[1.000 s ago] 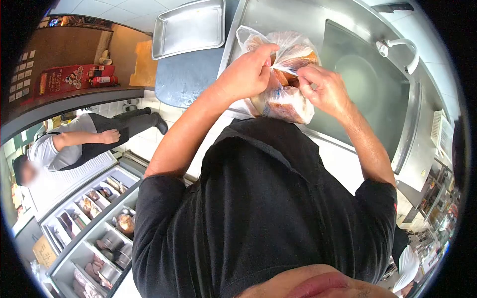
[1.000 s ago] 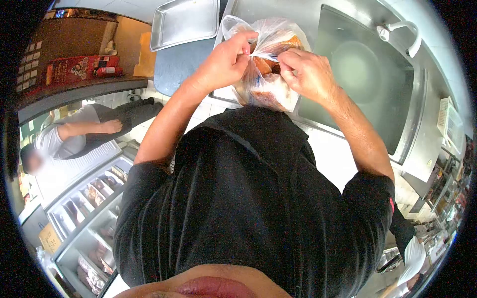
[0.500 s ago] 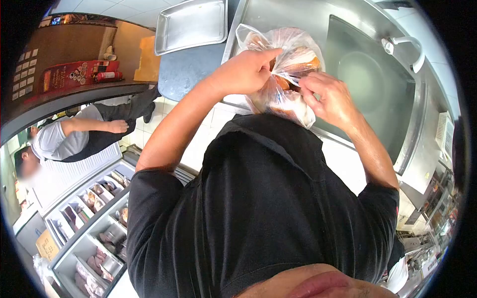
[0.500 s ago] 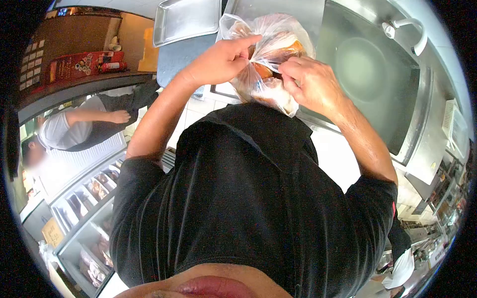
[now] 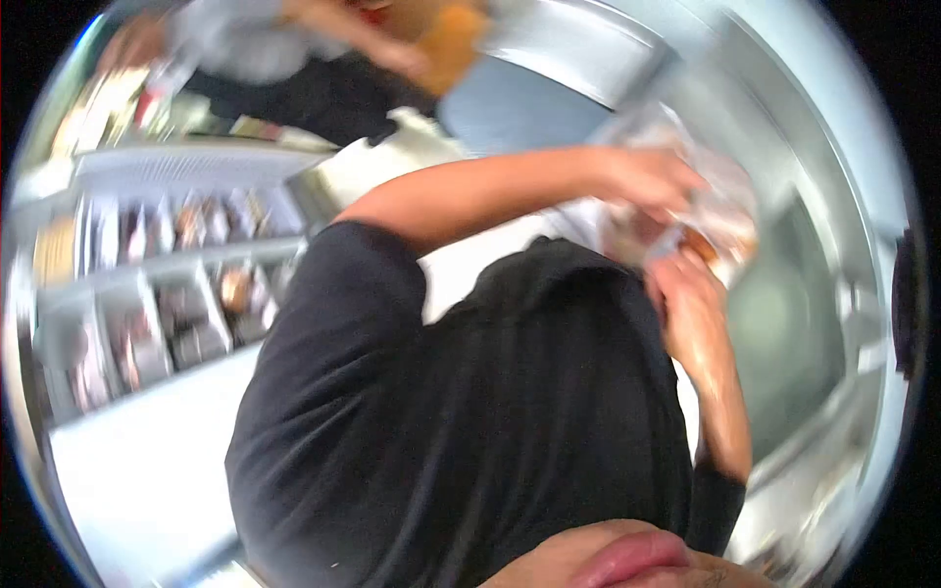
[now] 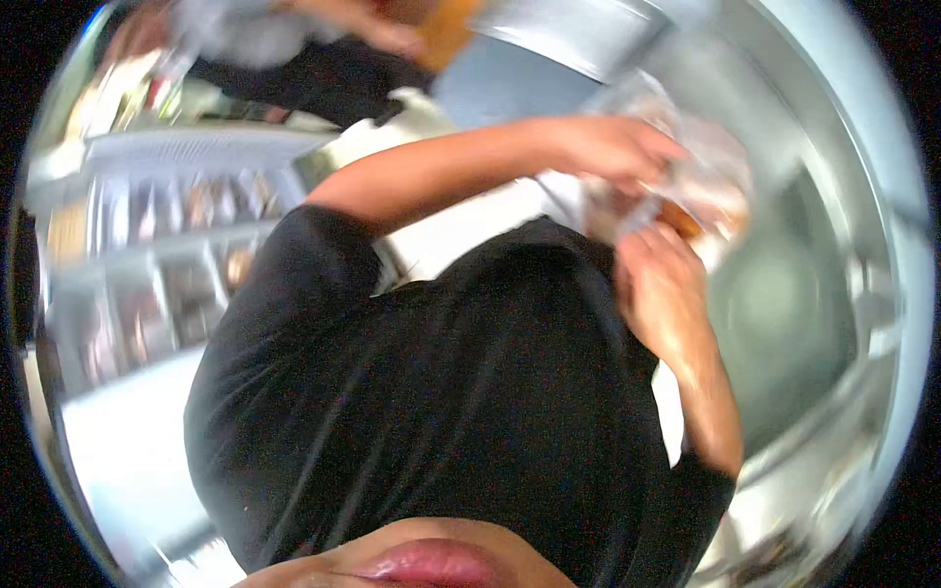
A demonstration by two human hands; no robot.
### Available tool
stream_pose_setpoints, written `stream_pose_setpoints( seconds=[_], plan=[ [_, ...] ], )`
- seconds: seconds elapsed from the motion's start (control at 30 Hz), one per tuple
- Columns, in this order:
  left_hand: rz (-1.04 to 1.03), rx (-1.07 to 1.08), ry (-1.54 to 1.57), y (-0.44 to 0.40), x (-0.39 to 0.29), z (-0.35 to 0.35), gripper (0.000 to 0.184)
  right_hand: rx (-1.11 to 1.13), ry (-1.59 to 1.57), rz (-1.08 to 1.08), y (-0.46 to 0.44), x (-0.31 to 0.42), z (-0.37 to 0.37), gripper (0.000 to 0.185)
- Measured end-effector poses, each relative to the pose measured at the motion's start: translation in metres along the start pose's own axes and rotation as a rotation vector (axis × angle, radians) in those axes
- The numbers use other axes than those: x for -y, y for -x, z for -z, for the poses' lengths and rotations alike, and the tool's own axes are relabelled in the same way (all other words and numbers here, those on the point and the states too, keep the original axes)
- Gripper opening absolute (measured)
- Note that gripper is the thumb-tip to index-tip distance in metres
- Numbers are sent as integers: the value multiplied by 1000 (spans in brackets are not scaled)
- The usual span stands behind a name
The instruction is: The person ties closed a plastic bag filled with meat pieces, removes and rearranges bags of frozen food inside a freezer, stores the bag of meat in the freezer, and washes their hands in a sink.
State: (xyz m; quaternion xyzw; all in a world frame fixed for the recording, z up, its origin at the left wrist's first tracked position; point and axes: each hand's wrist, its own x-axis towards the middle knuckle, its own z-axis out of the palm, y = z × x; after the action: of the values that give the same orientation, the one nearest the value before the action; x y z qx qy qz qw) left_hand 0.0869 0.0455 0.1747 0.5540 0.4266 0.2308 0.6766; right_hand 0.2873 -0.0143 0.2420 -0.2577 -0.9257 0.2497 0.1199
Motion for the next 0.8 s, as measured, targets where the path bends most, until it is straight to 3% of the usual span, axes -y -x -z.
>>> stream_pose_setpoints(
  seconds=[0.07,0.17,0.27,0.37,0.5,0.63,0.8],
  plan=[
    [-40,7,173,-6,19,6,27,132,-34,2,-21,-6,-15,13],
    [1,-150,260,8,20,10,47,93,7,84,-49,2,-28,10],
    [-69,-236,409,10,34,17,66,255,-296,-222,-72,1,-28,14],
    [-202,-285,307,11,41,22,68,180,-354,-247,-73,6,-15,15],
    [-166,-229,424,11,39,29,71,-88,-296,71,-87,9,-5,7],
    [-128,-224,607,7,40,27,72,-39,152,43,-66,12,-10,7],
    [-109,-196,687,-1,44,13,73,27,130,77,-46,1,-37,7]
  ],
)
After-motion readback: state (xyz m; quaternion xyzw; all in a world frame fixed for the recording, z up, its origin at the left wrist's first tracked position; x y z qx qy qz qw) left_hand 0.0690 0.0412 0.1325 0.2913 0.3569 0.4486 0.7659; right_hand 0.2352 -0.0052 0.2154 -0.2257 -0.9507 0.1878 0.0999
